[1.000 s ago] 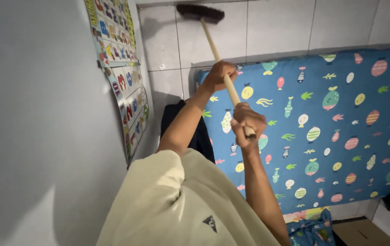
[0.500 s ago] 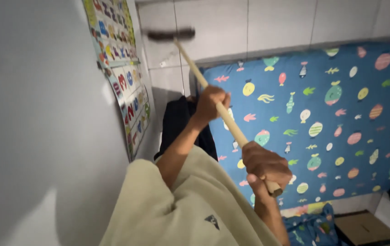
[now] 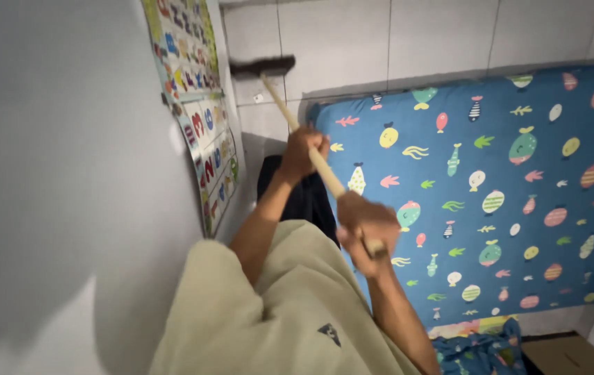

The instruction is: The recorder is sweeping the tiled floor with a long-handled broom, moving from a common area into a bedroom.

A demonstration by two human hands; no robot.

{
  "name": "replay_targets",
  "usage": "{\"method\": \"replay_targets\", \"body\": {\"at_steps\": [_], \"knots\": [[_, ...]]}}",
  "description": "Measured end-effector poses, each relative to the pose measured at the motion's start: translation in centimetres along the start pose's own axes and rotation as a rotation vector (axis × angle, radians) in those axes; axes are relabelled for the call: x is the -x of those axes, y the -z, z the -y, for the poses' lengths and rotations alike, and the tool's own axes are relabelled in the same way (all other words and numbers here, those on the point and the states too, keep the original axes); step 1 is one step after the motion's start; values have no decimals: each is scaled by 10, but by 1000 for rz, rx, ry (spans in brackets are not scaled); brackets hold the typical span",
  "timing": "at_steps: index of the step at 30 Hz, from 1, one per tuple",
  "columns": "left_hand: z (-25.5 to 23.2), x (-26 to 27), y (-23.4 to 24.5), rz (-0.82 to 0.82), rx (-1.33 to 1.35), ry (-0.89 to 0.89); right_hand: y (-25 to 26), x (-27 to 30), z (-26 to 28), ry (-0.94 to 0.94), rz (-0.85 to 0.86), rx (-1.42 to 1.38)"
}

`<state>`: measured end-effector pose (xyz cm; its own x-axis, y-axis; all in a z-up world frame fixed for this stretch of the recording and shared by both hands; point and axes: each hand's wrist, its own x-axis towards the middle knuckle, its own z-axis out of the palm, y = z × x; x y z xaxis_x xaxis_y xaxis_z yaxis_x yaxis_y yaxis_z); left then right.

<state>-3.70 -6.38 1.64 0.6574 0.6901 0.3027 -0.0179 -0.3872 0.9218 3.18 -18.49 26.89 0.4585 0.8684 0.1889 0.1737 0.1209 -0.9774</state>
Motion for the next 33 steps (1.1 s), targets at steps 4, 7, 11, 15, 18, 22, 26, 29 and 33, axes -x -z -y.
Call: {"method": "replay_targets", "body": {"at_steps": [4, 7, 11, 15, 18, 22, 26, 29, 33], "knots": [[-33, -15, 1, -66, -98, 53, 2, -13, 32, 80, 23, -135], [-11, -46, 12, -77, -114, -36, -5, -21, 4, 150, 60, -115], [58, -55, 8, -162, -153, -70, -19, -21, -68, 145, 117, -21], [76, -21, 3, -77, -150, 28, -14, 11, -98, 18, 94, 87], [33, 7, 6, -33, -123, 21, -16, 4, -22, 126, 178, 451], [-43, 8, 20, -26, -44, 95, -21, 1, 35, -19, 59, -62], [-46, -12, -2, -156, -120, -16, -3, -2, 47, 29, 57, -76], [-29, -39, -14, -161, -143, -141, 0, -8, 43, -19, -14, -11], [47, -82, -43, -79, -50, -119, 12, -18, -49, 45, -7, 110]]}}
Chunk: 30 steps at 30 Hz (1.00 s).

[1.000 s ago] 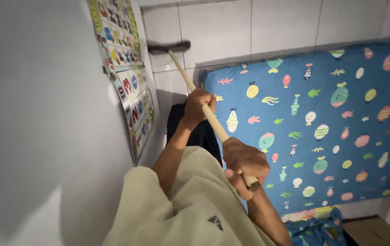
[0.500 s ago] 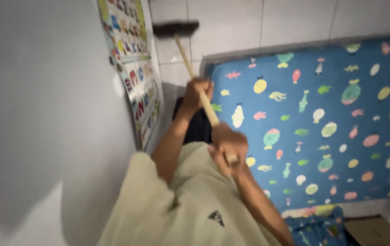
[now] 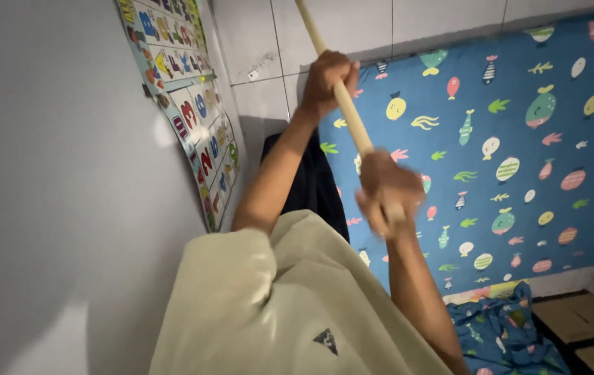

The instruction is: The recorder is sweeping the tiled floor with a long-handled broom, moving from a common area into a bedroom.

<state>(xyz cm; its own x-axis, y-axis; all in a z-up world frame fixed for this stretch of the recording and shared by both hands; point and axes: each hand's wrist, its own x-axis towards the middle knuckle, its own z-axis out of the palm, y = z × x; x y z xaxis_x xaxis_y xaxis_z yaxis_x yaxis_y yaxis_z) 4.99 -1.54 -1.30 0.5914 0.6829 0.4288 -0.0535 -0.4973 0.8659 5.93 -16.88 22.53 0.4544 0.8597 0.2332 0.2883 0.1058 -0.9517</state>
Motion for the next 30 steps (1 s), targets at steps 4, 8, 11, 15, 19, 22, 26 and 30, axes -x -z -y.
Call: {"method": "replay_targets", "body": {"at_steps": [4, 8, 11, 15, 19, 22, 26, 30], "knots": [[36, 52, -14, 220, 158, 83, -11, 43, -28, -87, -64, 156], [-20, 79, 15, 445, 257, 91, -10, 60, 24, -159, -97, 282], [-82, 93, 39, 343, 199, 131, -11, 67, 66, -32, -164, -141], [-98, 74, 26, 145, 30, -15, 3, 51, 98, 20, -132, -155], [-69, 20, -6, 147, 71, -97, 10, 43, 72, 7, -186, -104], [-12, -3, -36, 322, 159, -126, 22, 40, 12, -37, -170, 219], [45, 37, -64, 536, 307, -52, 21, 60, -46, -96, -149, 281], [-27, 48, -13, 668, 397, 110, 4, 54, 19, -17, -297, -41]]}}
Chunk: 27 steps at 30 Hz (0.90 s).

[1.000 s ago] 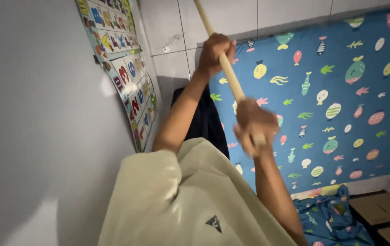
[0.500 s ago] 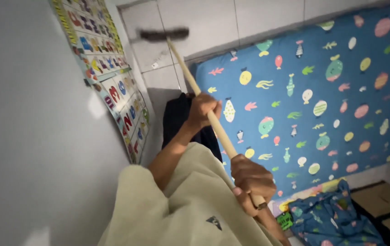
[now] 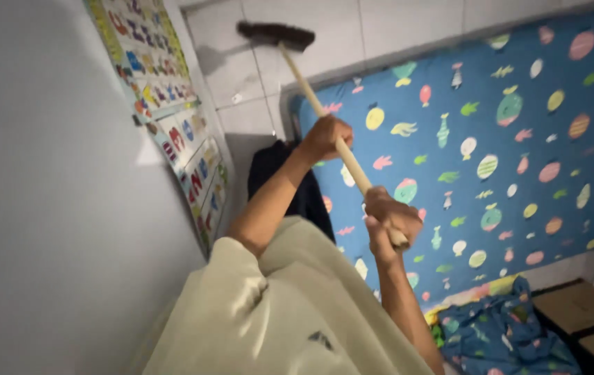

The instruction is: The recorder is sweeping the tiled floor with a long-handled broom, moving from a common area into a bedroom.

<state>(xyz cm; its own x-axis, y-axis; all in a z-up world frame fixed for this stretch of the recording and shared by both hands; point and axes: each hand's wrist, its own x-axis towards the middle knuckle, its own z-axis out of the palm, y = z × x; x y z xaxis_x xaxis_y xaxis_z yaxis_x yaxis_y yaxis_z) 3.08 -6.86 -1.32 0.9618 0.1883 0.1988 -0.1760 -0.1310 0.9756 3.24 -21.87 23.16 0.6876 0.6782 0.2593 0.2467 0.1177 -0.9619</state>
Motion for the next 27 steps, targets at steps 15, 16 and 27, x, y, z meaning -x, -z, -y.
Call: {"method": "replay_targets", "body": {"at_steps": [15, 16, 27], "knots": [[-56, -41, -44, 6, -160, -188, 83, 102, 38, -814, -144, 632], [-38, -50, -46, 3, -165, -188, 63, 81, 26, -809, -141, 630], [-16, -30, -42, 518, -283, -94, 8, 60, -2, 24, -558, -1]]}}
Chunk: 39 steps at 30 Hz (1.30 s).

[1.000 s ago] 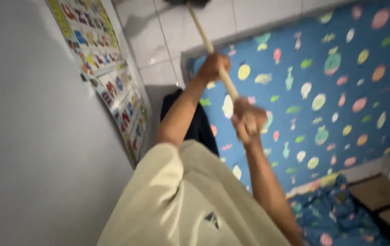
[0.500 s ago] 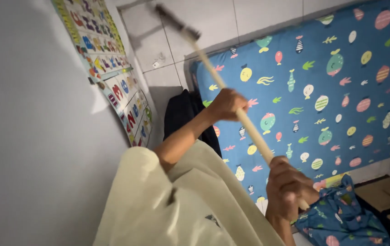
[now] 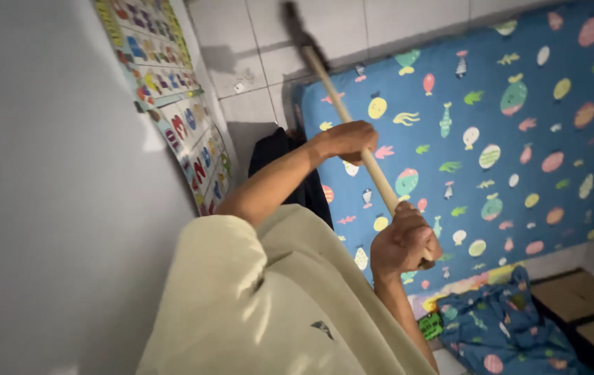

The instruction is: The recorder is sweeping the tiled floor with a long-handled broom, moving from a common area into a bedroom.

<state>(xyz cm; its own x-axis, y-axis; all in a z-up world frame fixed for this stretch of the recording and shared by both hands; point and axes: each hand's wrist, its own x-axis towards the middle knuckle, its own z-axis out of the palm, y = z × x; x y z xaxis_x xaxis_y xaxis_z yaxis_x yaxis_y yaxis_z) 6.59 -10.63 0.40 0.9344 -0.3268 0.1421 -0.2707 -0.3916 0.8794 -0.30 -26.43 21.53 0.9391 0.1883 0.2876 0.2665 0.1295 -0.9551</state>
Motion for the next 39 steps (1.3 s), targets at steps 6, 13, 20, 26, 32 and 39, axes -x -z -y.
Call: {"method": "replay_targets", "body": {"at_steps": [6, 13, 20, 26, 32, 39], "knots": [[-32, 21, 19, 247, 25, 259, 15, -12, 23, -179, -66, -108], [-56, -4, 26, 77, -21, 81, 17, -25, 70, -111, 16, -97], [1, -32, 39, -127, 0, -159, -25, -20, 29, 48, 72, 78], [85, 38, 27, -361, 48, -108, -62, -11, -39, 22, 305, 73], [35, 108, 41, -514, 96, 116, -68, 6, -35, 2, 517, -47], [10, 148, -56, -880, -180, 427, -21, 21, -19, -50, 895, -69]]}}
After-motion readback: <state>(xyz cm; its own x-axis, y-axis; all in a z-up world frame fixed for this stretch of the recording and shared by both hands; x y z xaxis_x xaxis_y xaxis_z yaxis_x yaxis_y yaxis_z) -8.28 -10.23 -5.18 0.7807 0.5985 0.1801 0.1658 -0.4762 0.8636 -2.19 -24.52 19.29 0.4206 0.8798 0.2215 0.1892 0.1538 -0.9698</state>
